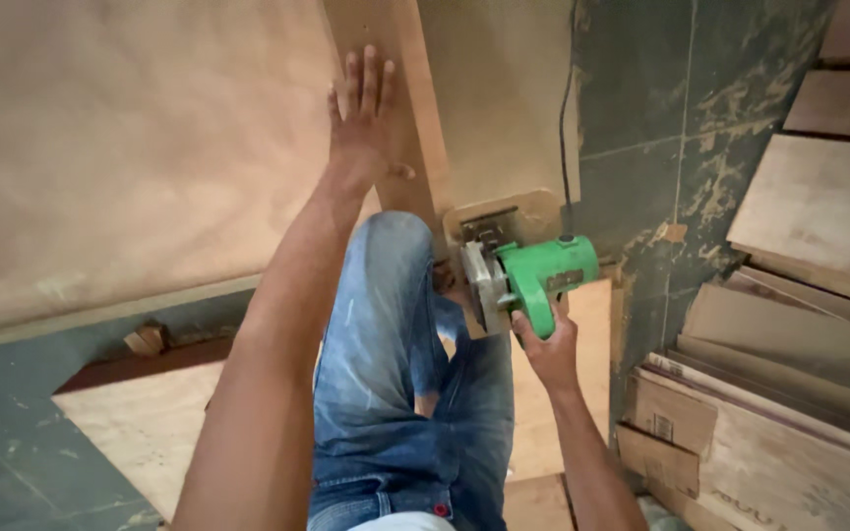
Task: The person measures and marks a large plywood sheet with a tape measure and pencil, then uses a circular saw to cut along the marked line. The person repositions the wood and continues measuring and marking.
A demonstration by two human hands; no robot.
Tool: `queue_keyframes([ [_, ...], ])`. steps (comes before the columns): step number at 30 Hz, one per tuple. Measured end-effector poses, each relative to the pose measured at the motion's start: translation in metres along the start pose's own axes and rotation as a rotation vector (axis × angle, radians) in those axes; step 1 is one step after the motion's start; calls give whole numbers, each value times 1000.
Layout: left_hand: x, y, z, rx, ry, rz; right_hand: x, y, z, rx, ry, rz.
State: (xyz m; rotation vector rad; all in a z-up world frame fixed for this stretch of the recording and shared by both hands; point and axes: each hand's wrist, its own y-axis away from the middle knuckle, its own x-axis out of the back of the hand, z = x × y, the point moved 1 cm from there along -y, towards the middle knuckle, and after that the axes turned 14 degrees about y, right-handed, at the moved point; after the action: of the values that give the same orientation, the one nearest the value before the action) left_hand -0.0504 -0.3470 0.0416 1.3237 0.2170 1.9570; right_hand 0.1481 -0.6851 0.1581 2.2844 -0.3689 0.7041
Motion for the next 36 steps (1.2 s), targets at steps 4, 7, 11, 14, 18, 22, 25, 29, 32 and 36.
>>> queue_keyframes([
  [4,0,5,-3,-26,-4,33,-13,3,2,74,72,72],
  [7,-6,1,-6,-32,-9,58,-19,2,-2,35,34,68],
  [11,-11,3,-6,-51,-12,113,-23,3,-8,71,17,89],
  [14,-9,3,-6,-45,-7,96,-25,1,-11,62,18,93],
  [18,-7,1,-4,-14,25,74,-25,-4,-15,97,57,122],
  [22,-8,-1,-5,5,27,34,-24,-8,-20,153,126,138],
  [25,-10,-2,-5,2,15,34,-22,-9,-20,110,128,120],
  [29,-9,-2,-5,3,25,24,-26,-9,-20,102,33,109],
  [32,-8,0,-4,5,23,26,-26,-11,-20,117,34,118],
  [36,-7,0,-4,-10,32,59,-24,-15,-22,126,102,140],
])
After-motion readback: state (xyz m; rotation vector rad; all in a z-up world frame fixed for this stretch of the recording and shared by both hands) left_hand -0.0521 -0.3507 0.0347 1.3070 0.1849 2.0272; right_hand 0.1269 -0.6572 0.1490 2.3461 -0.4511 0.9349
